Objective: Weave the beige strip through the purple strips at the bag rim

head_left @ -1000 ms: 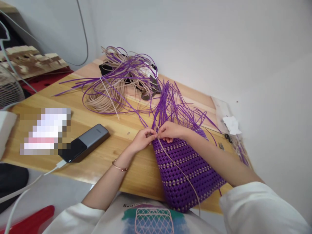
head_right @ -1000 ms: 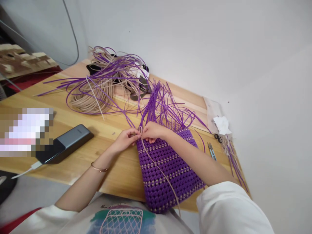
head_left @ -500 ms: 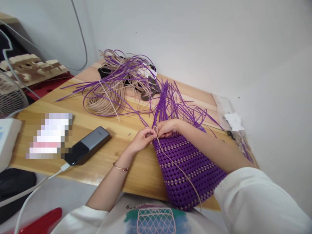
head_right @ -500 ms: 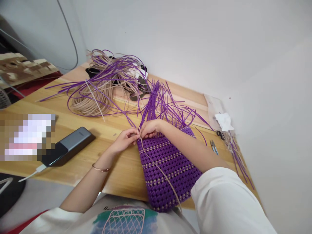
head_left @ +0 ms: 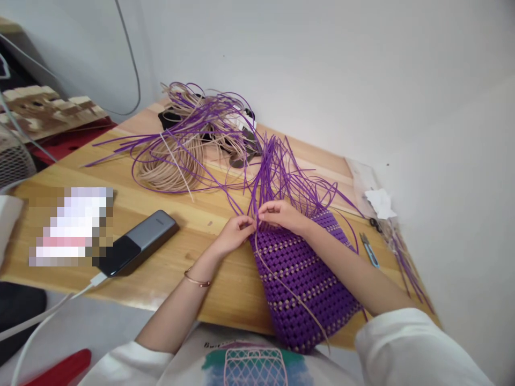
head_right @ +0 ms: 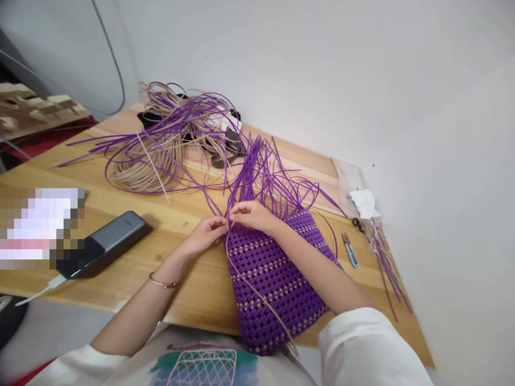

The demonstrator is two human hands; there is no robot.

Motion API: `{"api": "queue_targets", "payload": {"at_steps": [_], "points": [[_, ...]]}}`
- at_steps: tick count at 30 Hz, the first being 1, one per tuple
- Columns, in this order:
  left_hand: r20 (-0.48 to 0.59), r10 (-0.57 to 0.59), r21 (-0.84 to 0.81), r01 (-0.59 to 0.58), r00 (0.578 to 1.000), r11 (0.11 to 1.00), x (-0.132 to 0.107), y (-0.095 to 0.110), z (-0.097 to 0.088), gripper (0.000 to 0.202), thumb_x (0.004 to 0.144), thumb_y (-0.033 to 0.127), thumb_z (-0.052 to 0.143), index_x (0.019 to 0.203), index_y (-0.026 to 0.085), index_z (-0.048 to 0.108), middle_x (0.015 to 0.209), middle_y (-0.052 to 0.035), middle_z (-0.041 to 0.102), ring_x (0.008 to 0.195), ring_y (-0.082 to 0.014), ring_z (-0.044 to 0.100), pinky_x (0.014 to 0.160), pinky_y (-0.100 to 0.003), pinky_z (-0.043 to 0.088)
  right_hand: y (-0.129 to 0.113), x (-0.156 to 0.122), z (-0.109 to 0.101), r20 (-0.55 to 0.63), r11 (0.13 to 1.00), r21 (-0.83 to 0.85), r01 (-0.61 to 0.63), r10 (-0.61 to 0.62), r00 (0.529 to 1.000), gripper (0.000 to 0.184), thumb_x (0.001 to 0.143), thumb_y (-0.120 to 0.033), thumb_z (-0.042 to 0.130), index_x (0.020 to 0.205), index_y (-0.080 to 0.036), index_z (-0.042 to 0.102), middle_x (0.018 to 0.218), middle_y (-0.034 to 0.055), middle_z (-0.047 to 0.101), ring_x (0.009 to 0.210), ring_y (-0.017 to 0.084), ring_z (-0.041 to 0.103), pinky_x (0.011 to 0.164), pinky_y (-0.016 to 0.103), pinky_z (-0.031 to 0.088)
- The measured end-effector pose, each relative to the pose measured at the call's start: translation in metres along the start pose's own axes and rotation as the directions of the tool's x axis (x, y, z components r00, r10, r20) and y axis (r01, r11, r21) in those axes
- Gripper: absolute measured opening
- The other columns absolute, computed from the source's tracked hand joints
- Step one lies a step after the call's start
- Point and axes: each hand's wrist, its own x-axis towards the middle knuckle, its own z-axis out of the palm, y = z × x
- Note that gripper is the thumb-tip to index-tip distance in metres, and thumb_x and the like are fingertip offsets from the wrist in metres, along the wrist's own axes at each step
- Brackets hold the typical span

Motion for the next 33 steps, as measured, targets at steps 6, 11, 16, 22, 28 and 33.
{"api": "queue_targets", "payload": {"at_steps": [6, 11, 16, 22, 28, 33], "points": [[0.043, -0.032, -0.040, 0.034, 0.999, 0.999, -0.003, 0.002, -0.005, 0.022, 0.061, 0.030, 0.067, 0.073, 0.011, 0.063, 0.056, 0.0034, 0.054, 0.045, -0.0050, 0.039, 0.046, -0.020, 0.027, -0.018, 0.031, 0.012, -0.043, 0.979, -0.201, -0.017, 0.009, 0.999, 0.005, 0.064, -0.016, 0.064, 0.064, -0.012, 0.061, 0.063, -0.0014, 0.059, 0.061, 0.008, 0.052, 0.065, 0.021, 0.041], [0.041, -0.006, -0.074, 0.009, 0.999, 0.997, -0.004, 0.002, -0.004, 0.022, 0.059, 0.028, 0.072, 0.072, 0.012, 0.068, 0.059, 0.0000, 0.060, 0.057, -0.0093, 0.047, 0.054, -0.022, 0.032, -0.015, 0.053, 0.022, -0.042, 0.970, -0.223, -0.095, 0.088, 0.995, 0.023, 0.063, -0.006, 0.061, 0.086, -0.013, 0.060, 0.058, -0.0044, 0.055, 0.054, 0.008, 0.050, 0.055, 0.019, 0.039], [0.082, -0.011, -0.107, 0.020, 0.997, 0.994, -0.003, 0.003, -0.004, 0.019, 0.059, 0.027, 0.072, 0.069, 0.012, 0.066, 0.064, -0.0005, 0.061, 0.064, -0.0107, 0.050, 0.061, -0.023, 0.035, -0.011, 0.060, -0.002, 0.277, 0.834, -0.532, 0.146, 0.008, 0.961, 0.017, 0.078, -0.014, 0.050, 0.073, -0.011, 0.066, 0.070, 0.0010, 0.062, 0.069, 0.010, 0.055, 0.070, 0.022, 0.042], [0.083, 0.010, -0.130, 0.001, 0.997, 0.992, -0.001, -0.001, -0.004, 0.019, 0.059, 0.027, 0.071, 0.066, 0.012, 0.063, 0.064, 0.0024, 0.057, 0.065, -0.0089, 0.047, 0.065, -0.022, 0.034, -0.006, 0.018, -0.027, 0.275, 0.522, -0.799, 0.297, -0.121, 0.954, 0.021, 0.082, -0.024, 0.051, 0.084, -0.014, 0.070, 0.101, 0.0088, 0.059, 0.099, 0.018, 0.051, 0.090, 0.032, 0.037], [0.060, 0.011, -0.093, -0.006, 0.998, 0.996, 0.000, -0.002, -0.003, 0.020, 0.061, 0.028, 0.070, 0.069, 0.012, 0.062, 0.068, 0.0017, 0.057, 0.067, -0.0095, 0.048, 0.070, -0.024, 0.036, -0.014, -0.048, 0.003, 0.177, 0.151, -0.961, 0.232, -0.309, 0.934, 0.018, 0.083, -0.027, 0.052, 0.085, -0.016, 0.066, 0.122, 0.0093, 0.049, 0.115, 0.023, 0.041, 0.094, 0.040, 0.032], [0.063, 0.001, -0.047, 0.002, 0.998, 0.999, -0.004, 0.005, -0.003, 0.022, 0.064, 0.025, 0.067, 0.081, 0.012, 0.064, 0.076, -0.0004, 0.062, 0.069, -0.0100, 0.049, 0.067, -0.023, 0.037, -0.019, -0.066, 0.027, 0.184, -0.029, -0.982, 0.185, -0.332, 0.925, 0.022, 0.083, -0.029, 0.052, 0.091, -0.013, 0.063, 0.111, 0.0102, 0.054, 0.107, 0.023, 0.042, 0.091, 0.038, 0.032]]}}
